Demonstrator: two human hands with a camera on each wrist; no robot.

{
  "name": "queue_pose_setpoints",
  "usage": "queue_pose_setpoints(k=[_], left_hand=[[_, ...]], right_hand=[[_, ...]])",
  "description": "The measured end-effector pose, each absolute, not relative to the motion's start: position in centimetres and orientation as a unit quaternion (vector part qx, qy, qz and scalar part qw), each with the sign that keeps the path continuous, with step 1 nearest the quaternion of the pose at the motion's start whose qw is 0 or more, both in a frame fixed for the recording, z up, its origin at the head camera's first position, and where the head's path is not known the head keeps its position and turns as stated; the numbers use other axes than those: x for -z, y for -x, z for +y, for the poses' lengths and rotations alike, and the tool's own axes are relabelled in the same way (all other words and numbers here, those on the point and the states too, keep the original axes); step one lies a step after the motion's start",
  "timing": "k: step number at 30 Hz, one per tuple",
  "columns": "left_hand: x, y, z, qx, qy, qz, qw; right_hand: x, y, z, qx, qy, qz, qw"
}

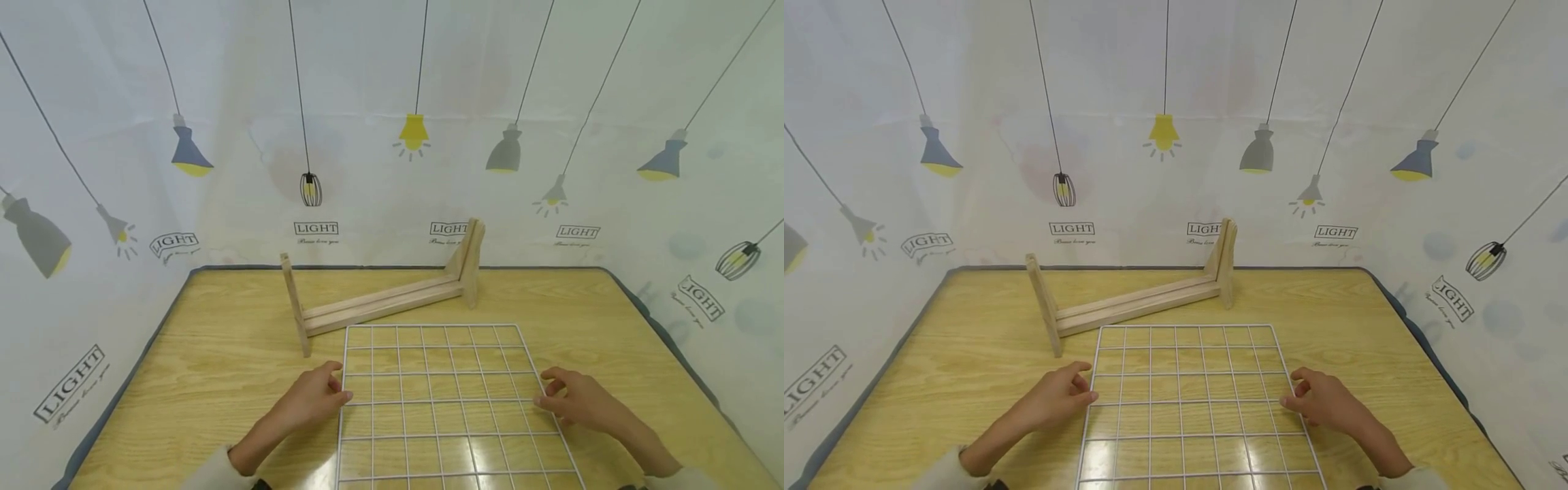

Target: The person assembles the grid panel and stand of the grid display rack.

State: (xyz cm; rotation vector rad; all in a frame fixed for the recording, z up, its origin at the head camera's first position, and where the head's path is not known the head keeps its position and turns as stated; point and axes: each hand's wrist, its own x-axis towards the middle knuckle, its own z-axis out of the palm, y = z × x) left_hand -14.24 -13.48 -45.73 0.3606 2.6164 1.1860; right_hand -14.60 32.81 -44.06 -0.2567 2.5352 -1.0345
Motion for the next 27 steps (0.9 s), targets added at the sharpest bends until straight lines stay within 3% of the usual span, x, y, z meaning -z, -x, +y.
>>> queue_pose_setpoints(k=[7,17,27], left_hand=[[45.4,14.1,-13.0,-0.4,-0.122,0.901,0.12],[45.2,14.2,-12.3,-0.397,-0.073,0.908,0.116],[45.6,14.5,-12.4,-0.398,-0.068,0.908,0.11]], right_hand=[[44.5,14.7,32.3,0.352,0.083,0.915,0.176],[46.1,14.6,32.0,0.277,0.096,0.951,0.098],[46.4,14.5,31.8,0.263,0.073,0.958,0.086]])
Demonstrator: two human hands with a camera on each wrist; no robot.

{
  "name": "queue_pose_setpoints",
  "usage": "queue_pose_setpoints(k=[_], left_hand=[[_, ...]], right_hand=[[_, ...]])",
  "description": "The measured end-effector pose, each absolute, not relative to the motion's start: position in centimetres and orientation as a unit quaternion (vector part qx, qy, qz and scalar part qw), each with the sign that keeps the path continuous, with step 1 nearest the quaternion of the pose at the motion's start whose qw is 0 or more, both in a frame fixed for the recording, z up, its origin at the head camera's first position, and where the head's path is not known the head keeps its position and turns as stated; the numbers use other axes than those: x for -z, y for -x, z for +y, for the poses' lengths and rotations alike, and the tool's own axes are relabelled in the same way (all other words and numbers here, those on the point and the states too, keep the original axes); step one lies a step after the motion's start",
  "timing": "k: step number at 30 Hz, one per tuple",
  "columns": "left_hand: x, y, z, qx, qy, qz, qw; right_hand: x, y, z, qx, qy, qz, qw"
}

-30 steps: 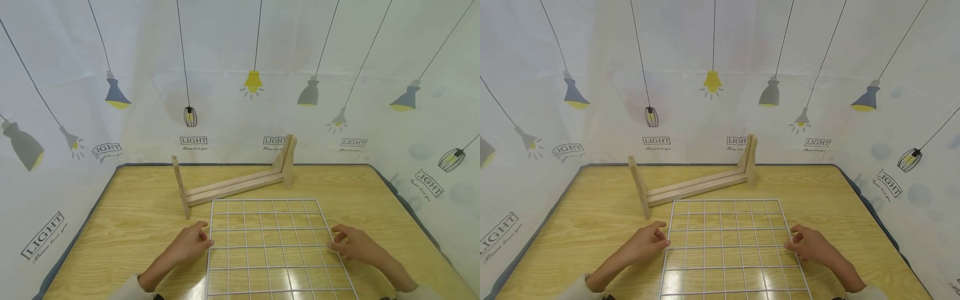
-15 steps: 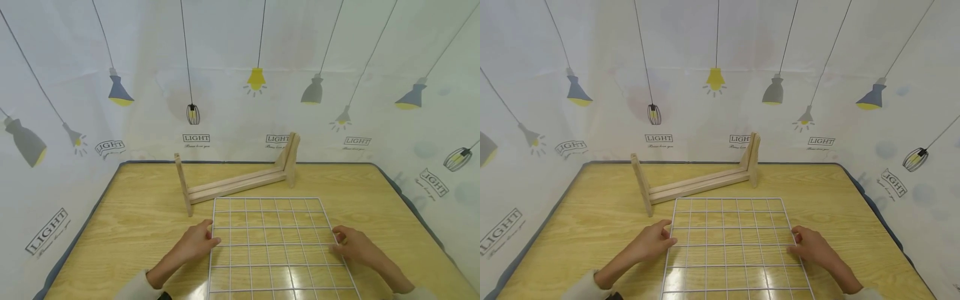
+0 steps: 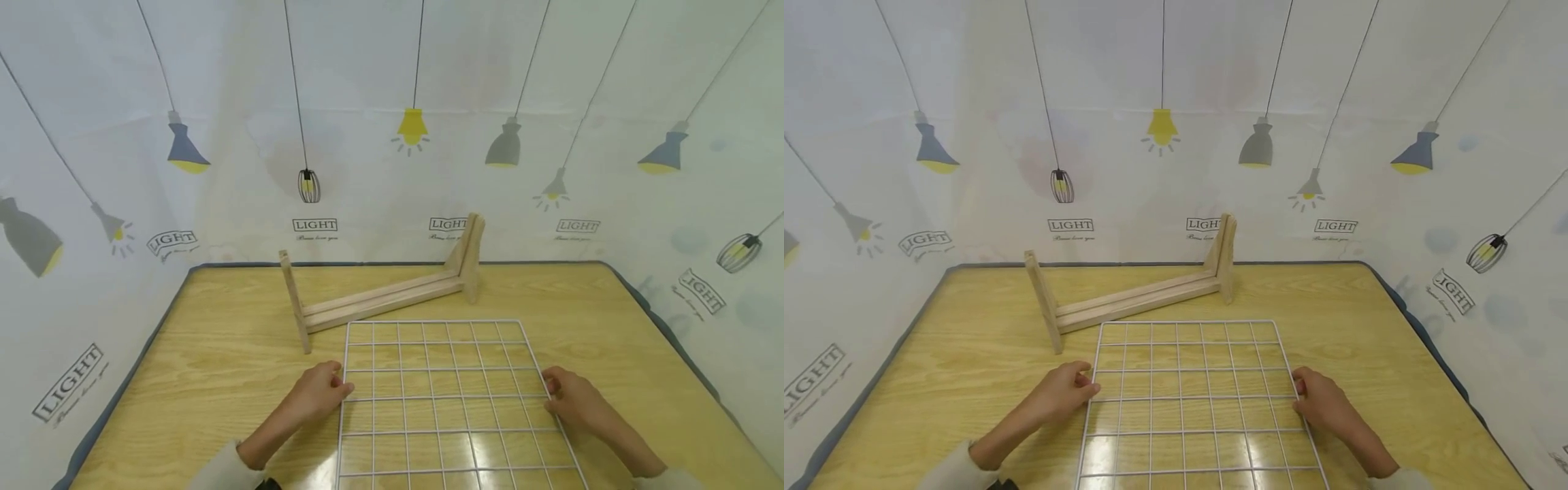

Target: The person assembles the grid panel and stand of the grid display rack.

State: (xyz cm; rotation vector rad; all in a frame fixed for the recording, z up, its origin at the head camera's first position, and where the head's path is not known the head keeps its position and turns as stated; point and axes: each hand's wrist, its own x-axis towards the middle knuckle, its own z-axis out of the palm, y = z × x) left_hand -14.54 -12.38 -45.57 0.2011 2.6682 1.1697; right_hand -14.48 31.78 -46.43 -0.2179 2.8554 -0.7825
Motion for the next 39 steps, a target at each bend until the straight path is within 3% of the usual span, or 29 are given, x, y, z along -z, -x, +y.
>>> queue_pose_setpoints(k=[27,39], left_hand=[[46.2,14.9,-12.3,-0.422,-0.058,0.898,0.109],[45.9,14.7,-12.5,-0.423,-0.098,0.892,0.122]], right_hand=[[46.1,14.2,32.5,0.357,0.037,0.921,0.152],[45.6,13.3,32.9,0.4,0.018,0.896,0.189]])
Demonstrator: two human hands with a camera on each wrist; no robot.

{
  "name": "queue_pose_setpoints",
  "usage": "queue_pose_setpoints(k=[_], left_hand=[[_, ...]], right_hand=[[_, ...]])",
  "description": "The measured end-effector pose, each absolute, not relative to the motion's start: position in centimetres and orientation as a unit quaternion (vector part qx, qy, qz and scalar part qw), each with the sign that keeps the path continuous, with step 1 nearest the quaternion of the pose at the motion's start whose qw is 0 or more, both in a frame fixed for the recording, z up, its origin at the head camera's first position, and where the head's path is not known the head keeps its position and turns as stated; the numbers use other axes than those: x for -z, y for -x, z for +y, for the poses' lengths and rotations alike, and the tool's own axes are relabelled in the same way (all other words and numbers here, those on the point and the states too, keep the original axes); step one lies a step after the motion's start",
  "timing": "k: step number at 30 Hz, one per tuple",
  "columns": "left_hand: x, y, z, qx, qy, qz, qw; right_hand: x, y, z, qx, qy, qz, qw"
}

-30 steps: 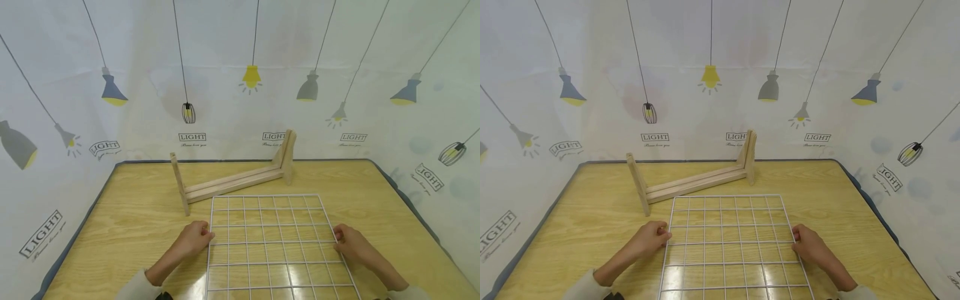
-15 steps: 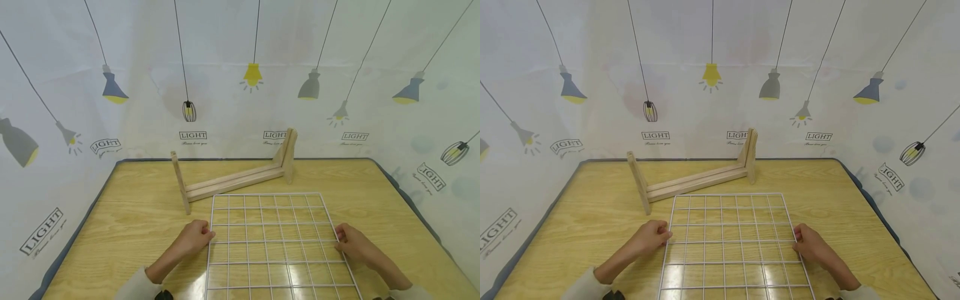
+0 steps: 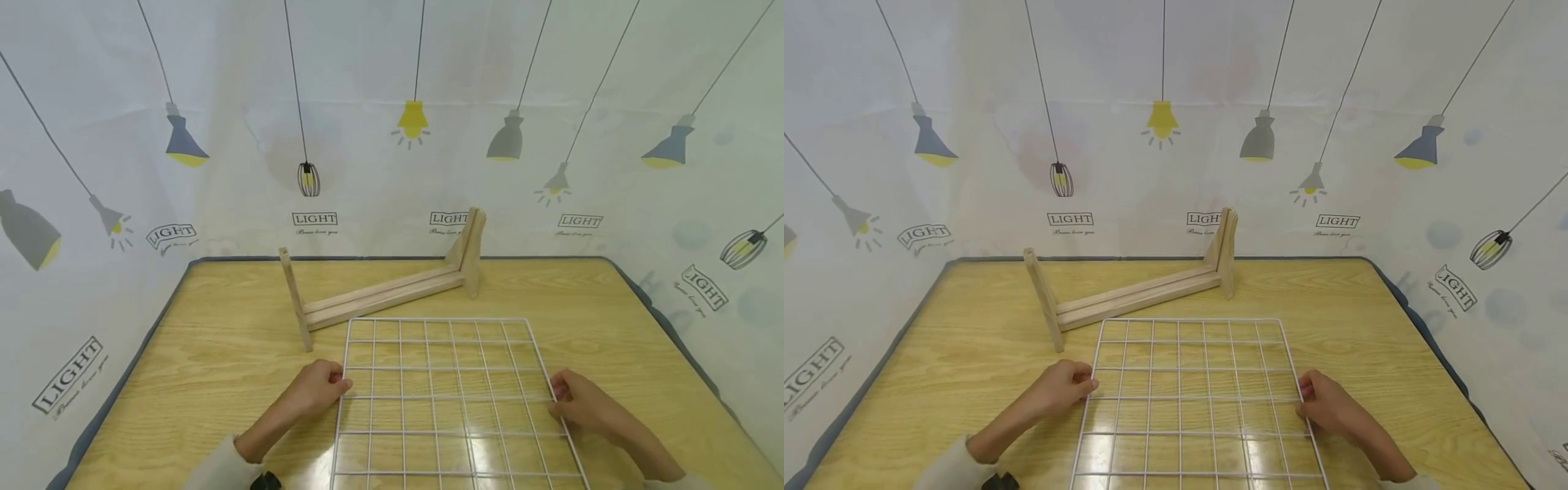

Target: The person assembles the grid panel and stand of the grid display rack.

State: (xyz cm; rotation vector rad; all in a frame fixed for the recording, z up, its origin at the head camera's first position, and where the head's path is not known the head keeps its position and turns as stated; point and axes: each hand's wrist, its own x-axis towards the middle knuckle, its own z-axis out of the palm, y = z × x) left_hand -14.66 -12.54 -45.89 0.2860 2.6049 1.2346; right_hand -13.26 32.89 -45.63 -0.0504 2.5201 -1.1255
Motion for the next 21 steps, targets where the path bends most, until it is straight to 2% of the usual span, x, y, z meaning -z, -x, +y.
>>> queue_pose_setpoints(k=[8,21], left_hand=[[45.6,14.8,-12.3,-0.425,-0.085,0.889,0.149],[45.9,15.2,-12.6,-0.47,-0.025,0.864,0.179]], right_hand=[[45.3,12.6,33.2,0.448,0.011,0.865,0.226],[44.2,13.3,32.6,0.466,0.037,0.864,0.187]])
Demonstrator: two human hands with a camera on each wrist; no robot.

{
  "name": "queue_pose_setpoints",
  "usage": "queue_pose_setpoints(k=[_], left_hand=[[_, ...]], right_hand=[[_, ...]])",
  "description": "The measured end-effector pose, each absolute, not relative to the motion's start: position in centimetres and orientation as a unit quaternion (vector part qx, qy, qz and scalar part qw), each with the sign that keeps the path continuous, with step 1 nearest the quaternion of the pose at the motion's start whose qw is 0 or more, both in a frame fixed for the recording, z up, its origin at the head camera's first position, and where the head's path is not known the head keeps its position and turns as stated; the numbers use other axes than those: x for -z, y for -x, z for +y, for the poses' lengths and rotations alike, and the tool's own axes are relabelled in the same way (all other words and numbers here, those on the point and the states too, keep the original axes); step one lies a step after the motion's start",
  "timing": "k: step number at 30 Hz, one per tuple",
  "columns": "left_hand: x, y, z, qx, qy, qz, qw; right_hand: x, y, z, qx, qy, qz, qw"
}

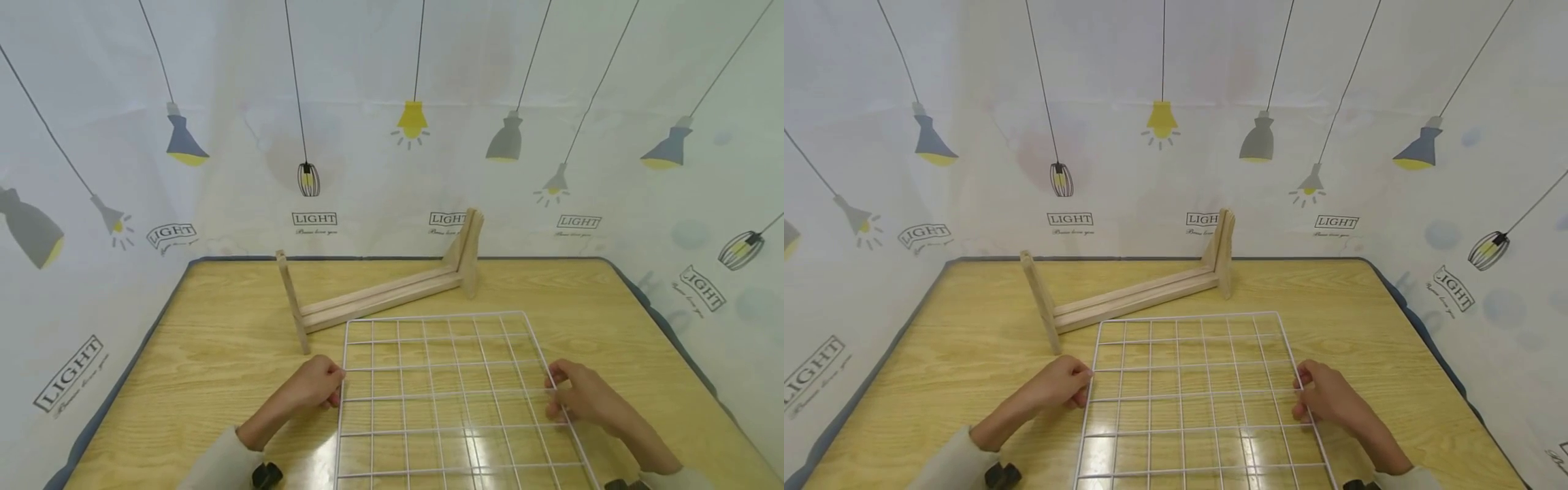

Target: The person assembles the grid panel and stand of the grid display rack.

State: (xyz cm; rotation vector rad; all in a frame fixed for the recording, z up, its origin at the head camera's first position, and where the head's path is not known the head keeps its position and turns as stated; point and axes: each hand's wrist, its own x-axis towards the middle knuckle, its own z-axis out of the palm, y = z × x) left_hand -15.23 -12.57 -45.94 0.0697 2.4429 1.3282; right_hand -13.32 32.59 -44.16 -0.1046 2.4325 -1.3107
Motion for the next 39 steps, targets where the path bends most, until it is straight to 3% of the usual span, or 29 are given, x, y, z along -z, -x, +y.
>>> queue_pose_setpoints(k=[13,20,31,39], left_hand=[[46.4,15.1,-13.3,-0.514,-0.023,0.834,0.199],[46.2,14.9,-13.7,-0.568,-0.056,0.785,0.239],[45.1,15.7,-14.5,-0.587,-0.08,0.778,0.209],[44.5,16.2,-14.4,-0.642,-0.074,0.735,0.204]], right_hand=[[42.7,14.0,33.4,0.522,0.076,0.818,0.228],[42.6,14.4,32.9,0.528,0.081,0.815,0.224],[42.9,14.4,32.6,0.52,0.063,0.83,0.192],[42.7,14.7,31.7,0.522,0.044,0.842,0.129]])
